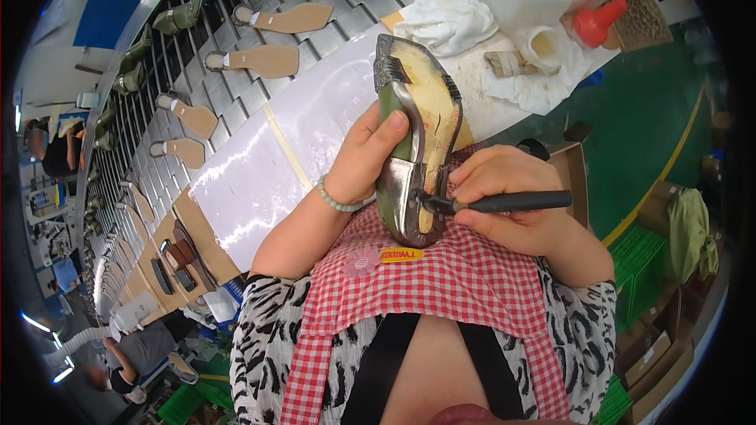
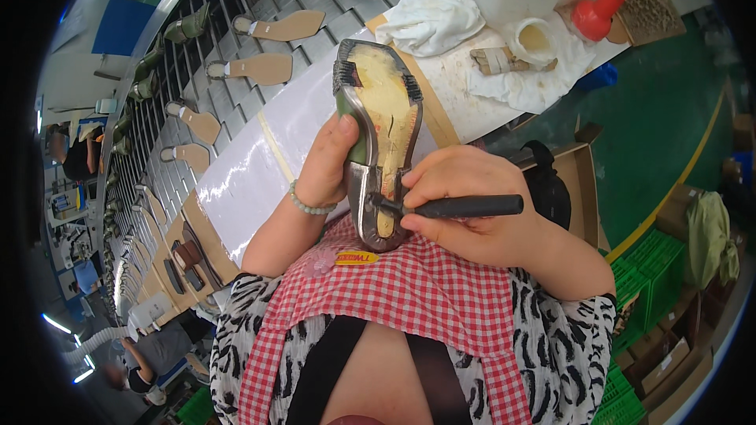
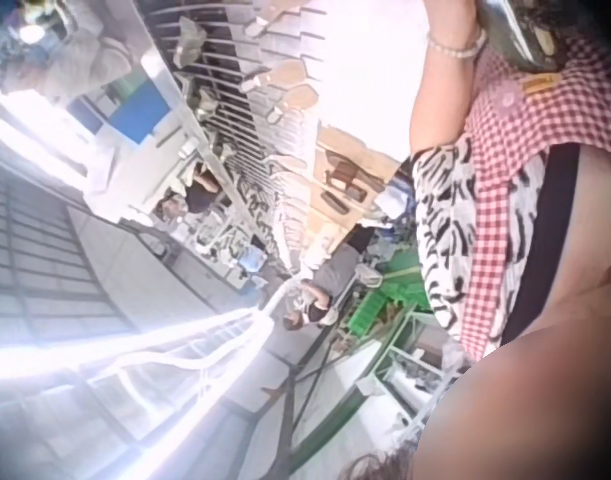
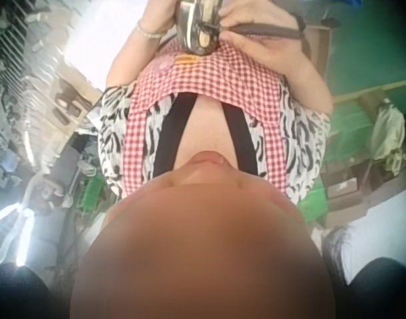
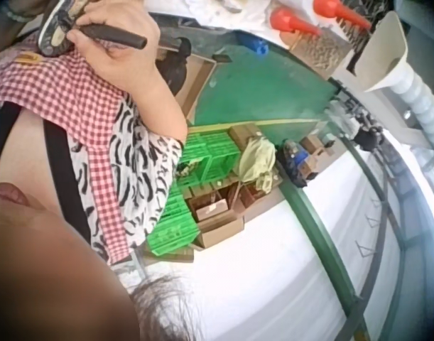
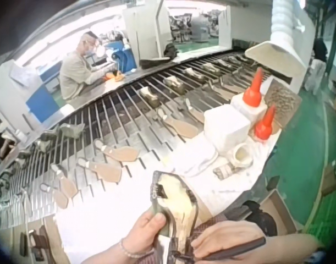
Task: The person repeatedly picks up green high-heeled shoes from a metal rack and applies a yellowish adhesive to the soles using a brush. The person dips the brush into a container of glue, spreads it evenly across the sole, and returns the shoe to the rack. This process is repeated for multiple shoes throughout the clip.
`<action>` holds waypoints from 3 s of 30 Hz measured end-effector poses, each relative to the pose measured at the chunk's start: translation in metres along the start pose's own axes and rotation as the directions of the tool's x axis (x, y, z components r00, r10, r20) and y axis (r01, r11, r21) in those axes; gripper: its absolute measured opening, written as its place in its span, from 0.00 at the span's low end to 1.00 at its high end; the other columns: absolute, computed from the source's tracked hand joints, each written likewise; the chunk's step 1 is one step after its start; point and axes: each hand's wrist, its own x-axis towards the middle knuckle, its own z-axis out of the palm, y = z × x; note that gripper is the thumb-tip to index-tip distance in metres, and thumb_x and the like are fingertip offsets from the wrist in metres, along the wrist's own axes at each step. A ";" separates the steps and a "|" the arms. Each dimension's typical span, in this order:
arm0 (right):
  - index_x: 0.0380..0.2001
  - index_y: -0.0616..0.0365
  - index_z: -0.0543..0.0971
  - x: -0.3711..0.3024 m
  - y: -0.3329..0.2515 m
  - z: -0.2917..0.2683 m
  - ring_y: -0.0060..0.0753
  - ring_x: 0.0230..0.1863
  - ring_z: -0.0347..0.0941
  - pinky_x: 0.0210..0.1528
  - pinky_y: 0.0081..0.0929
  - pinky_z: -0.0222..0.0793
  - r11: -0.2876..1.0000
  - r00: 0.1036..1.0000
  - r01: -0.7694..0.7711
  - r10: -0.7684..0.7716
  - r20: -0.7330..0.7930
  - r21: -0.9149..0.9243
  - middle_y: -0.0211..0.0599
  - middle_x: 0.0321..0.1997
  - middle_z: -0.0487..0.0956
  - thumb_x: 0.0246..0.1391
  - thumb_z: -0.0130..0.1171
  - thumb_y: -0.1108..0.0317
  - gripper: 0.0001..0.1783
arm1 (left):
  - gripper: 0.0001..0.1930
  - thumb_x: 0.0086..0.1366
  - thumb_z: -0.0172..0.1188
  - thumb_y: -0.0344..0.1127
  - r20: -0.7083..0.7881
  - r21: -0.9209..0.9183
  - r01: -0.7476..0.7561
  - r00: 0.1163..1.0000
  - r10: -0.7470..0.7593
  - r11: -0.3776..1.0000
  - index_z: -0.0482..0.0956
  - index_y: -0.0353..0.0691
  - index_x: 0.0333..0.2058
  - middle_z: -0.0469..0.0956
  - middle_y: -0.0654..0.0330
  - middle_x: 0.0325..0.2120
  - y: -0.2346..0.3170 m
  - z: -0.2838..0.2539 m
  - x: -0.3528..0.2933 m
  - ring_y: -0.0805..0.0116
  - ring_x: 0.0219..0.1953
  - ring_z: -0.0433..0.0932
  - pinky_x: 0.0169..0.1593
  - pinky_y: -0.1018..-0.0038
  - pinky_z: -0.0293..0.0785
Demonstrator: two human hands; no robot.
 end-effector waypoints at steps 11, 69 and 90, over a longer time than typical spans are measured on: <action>0.38 0.66 0.77 0.004 0.001 -0.013 0.35 0.46 0.76 0.51 0.28 0.70 0.853 0.938 0.031 0.155 -0.309 0.521 0.53 0.45 0.78 0.47 0.65 0.78 0.13 | 0.34 0.63 0.58 0.57 -0.227 -0.010 -0.334 0.919 0.323 0.942 0.65 0.35 0.56 0.74 0.59 0.49 -0.008 -0.037 -0.007 0.70 0.49 0.74 0.51 0.73 0.72; 0.39 0.65 0.75 0.005 0.035 -0.003 0.35 0.46 0.74 0.54 0.34 0.66 0.689 0.815 0.014 0.412 -0.407 0.725 0.44 0.41 0.78 0.51 0.64 0.71 0.13 | 0.24 0.63 0.59 0.36 -0.381 -0.211 -0.394 0.876 0.296 0.894 0.65 0.37 0.57 0.73 0.58 0.51 0.082 -0.069 -0.024 0.61 0.55 0.71 0.61 0.61 0.66; 0.35 0.61 0.75 0.072 0.055 -0.028 0.39 0.46 0.73 0.54 0.35 0.65 0.697 0.776 -0.222 0.550 -0.309 0.682 0.47 0.40 0.78 0.41 0.70 0.74 0.17 | 0.25 0.49 0.54 0.21 -0.505 0.392 -0.273 0.735 0.453 0.879 0.72 0.36 0.50 0.77 0.57 0.40 0.255 -0.290 0.324 0.61 0.40 0.77 0.44 0.67 0.72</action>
